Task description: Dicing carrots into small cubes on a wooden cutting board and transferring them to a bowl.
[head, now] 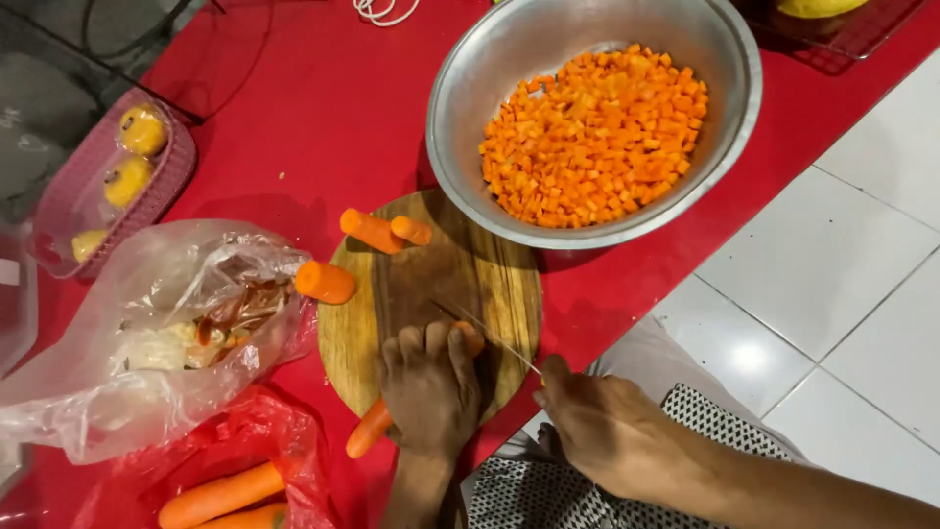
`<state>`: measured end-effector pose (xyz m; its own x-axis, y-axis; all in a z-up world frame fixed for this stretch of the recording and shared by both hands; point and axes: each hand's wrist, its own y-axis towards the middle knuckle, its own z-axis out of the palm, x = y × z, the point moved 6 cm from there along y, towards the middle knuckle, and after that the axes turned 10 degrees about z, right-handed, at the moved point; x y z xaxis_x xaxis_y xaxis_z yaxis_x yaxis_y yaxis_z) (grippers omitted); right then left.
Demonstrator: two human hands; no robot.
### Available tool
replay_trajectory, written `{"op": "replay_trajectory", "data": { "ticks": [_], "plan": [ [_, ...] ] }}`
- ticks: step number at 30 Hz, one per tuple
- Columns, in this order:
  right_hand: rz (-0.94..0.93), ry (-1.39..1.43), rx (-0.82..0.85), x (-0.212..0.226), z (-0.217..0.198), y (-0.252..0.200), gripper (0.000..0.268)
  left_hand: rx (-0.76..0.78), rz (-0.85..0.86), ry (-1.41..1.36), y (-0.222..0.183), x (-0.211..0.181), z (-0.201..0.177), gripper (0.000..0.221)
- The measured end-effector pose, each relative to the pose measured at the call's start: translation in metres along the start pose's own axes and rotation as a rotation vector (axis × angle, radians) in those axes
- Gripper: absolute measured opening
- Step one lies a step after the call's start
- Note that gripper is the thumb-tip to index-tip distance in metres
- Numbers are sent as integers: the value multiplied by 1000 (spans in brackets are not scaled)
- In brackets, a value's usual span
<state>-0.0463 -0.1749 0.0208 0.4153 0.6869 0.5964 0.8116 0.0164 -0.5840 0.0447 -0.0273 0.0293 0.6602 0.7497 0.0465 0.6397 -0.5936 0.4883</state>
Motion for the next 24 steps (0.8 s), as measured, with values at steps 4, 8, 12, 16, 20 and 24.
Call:
{"op": "replay_trajectory", "data": {
  "ticks": [4,8,12,16,20,24],
  "plan": [
    [-63,-83,79,4,21,7,30,-38,-25,104,-1,-1,0,40],
    [-93,-30,0,9,25,3,31,-81,-30,152,10,-13,-13,44],
    [-72,-10,69,13,20,-3,30,-73,-51,149,9,-9,-4,48],
    [-218,-108,-127,7,36,12,28,-47,-20,220,4,-6,5,43],
    [-250,21,-78,7,28,9,29,-48,-14,298,0,-2,13,37],
    [-300,56,-54,5,26,12,34,-84,32,324,3,-4,13,36]
  ]
}}
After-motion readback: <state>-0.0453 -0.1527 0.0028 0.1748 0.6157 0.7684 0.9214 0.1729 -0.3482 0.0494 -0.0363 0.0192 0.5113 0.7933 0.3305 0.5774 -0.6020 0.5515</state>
